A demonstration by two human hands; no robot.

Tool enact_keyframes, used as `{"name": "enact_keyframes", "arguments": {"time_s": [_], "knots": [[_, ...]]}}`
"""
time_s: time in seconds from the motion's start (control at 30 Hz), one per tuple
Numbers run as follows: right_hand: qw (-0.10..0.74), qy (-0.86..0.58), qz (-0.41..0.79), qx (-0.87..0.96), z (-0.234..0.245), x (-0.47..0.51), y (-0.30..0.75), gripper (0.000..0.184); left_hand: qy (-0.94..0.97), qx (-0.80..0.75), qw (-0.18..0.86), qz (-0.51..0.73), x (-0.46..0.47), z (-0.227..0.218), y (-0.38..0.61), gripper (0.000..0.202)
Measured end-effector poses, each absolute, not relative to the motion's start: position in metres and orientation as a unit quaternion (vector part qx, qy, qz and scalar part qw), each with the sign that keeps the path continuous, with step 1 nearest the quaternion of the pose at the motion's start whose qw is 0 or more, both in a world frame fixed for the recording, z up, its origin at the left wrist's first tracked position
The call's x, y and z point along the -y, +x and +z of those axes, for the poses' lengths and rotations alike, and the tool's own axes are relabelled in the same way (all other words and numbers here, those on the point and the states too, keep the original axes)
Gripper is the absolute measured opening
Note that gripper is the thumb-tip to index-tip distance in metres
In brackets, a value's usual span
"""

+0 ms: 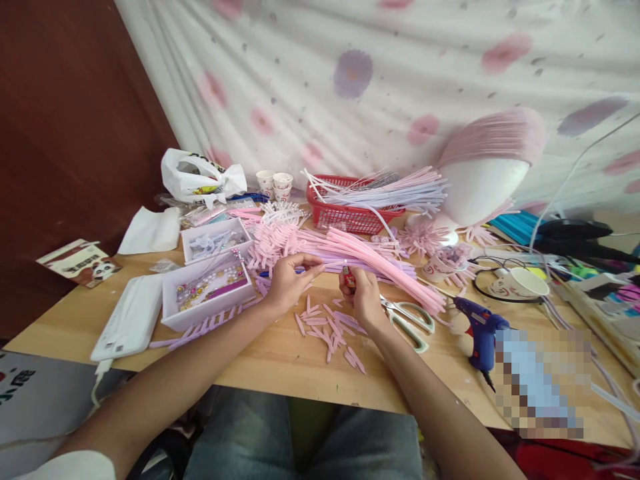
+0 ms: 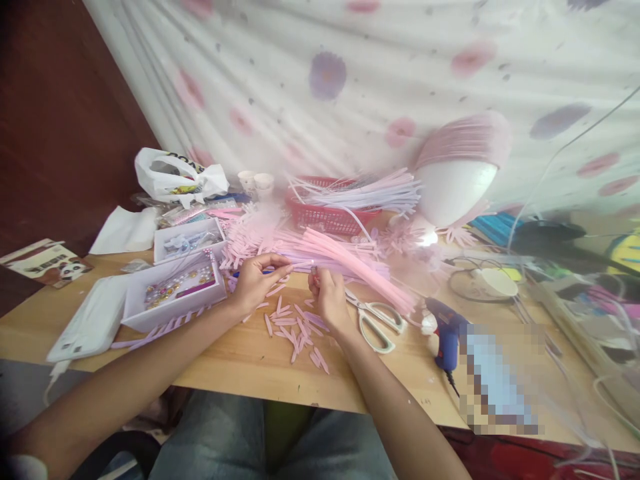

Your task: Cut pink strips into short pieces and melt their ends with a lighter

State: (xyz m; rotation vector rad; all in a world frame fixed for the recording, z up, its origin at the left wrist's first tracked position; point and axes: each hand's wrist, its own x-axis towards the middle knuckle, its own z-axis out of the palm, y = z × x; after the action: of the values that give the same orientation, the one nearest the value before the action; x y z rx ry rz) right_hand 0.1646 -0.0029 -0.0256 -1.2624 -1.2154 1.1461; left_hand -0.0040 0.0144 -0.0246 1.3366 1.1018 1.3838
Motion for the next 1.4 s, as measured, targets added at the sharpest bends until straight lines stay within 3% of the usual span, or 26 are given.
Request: {"name": "enact_keyframes", "arguments": {"time_s": [0.3, 0.47, 0.67, 1.4], "knots": [[0.543, -0.506, 0.464, 0.483, -0.027, 0.002, 0.163, 0.049, 0.549, -0.441, 0.454, 0.546, -0.014, -0.025, -0.004, 0.029], [0.589, -0.499, 0.386, 0.506, -0.024, 0.001, 0.161, 0.039, 0.544, -0.450, 0.458, 0.540, -0.013, -0.023, -0.004, 0.028], [0.600, -0.502, 0.346, 0.517, -0.024, 0.001, 0.162, 0.038, 0.540, -0.447, 0.488, 0.520, -0.013, -0.019, -0.004, 0.028], [0.605, -0.484, 0.403, 0.488, -0.025, 0.000, 0.163, 0.035, 0.544, -0.426, 0.528, 0.493, -0.011, -0.014, -0.004, 0.019]]}}
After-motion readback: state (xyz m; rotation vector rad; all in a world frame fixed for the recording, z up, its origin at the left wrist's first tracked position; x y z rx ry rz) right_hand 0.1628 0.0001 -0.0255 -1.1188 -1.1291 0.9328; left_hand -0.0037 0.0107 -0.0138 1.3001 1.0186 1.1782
